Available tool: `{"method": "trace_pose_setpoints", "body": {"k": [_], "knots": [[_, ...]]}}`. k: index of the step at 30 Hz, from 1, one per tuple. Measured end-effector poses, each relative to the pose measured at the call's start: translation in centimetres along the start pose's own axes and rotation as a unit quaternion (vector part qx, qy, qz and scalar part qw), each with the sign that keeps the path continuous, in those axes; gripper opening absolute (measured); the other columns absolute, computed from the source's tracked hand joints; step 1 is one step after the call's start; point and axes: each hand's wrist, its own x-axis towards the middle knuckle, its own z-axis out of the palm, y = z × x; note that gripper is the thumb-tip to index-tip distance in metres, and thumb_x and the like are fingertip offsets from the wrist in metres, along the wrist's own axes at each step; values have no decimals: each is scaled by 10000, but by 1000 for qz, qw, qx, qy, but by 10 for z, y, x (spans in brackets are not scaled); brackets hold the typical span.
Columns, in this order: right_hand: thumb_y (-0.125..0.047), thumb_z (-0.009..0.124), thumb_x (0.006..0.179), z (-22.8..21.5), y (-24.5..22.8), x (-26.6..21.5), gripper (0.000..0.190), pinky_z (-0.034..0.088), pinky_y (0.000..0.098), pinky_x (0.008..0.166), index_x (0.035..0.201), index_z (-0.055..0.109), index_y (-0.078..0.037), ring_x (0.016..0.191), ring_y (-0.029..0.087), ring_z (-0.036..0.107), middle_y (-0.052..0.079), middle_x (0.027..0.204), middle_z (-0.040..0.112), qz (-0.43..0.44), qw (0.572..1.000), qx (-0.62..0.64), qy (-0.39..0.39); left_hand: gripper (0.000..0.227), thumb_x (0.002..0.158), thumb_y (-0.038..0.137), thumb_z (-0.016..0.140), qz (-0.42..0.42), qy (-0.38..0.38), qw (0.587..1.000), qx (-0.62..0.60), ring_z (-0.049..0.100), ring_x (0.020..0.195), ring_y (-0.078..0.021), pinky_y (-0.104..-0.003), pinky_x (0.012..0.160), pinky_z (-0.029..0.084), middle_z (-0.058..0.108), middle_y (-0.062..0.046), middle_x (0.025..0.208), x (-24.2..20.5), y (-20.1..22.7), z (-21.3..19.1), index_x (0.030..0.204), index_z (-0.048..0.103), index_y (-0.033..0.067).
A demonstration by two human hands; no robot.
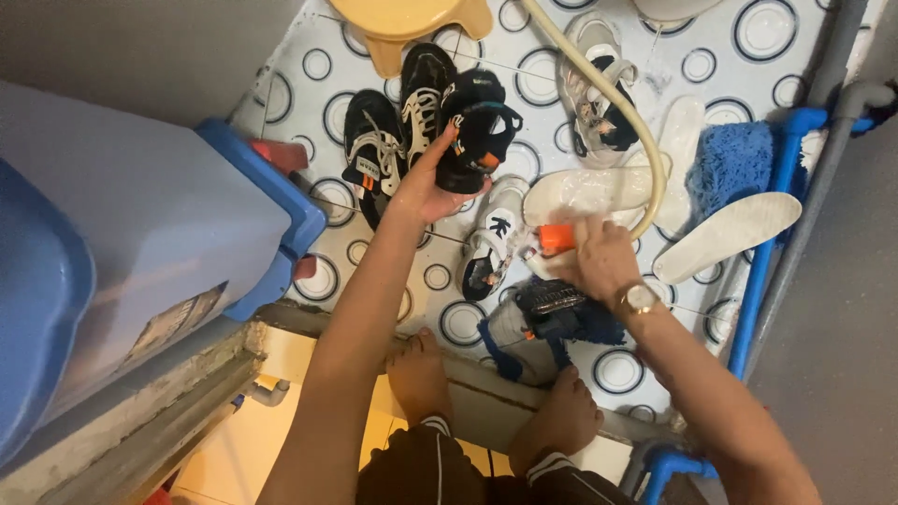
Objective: Hand-washing and scrubbing several pairs of sneakers and insoles using a brush, soap, and water.
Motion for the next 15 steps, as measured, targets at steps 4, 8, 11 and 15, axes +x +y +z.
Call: {"method": "trace_pose_setpoints", "body": {"k": [4,8,11,15], "knots": [[-615,686,807,63,-20,-5,572,394,498,967,1161,537,-191,1018,265,600,21,1043,570,-67,992,-61,-88,675,795,278,876,-11,15,1000,-10,639,1096,-362,-615,969,551,582,-181,1243,5,-7,-6,1298,524,-2],[-543,713,767,105,-21,-5,507,398,483,840,1060,567,-156,942,308,564,79,965,559,-107,994,6,-20,501,798,79,803,-43,21,998,-42,647,1079,-405,-643,969,538,594,-202,1197,16,-18,-26,1222,567,-46],[-696,716,699,44,-13,-9,678,408,418,830,1113,528,-194,975,267,580,49,1005,564,-90,993,-18,-77,483,794,-45,704,-32,10,999,-34,640,1125,-463,-697,954,525,582,-221,1256,34,-25,-49,1261,586,-21],[-752,639,797,-68,5,-19,676,482,405,828,1108,524,-163,958,321,681,75,998,606,-114,980,132,-100,525,745,-130,581,49,-6,999,13,692,1074,-424,-654,918,574,672,-194,1186,49,-29,-70,1204,660,111]]}}
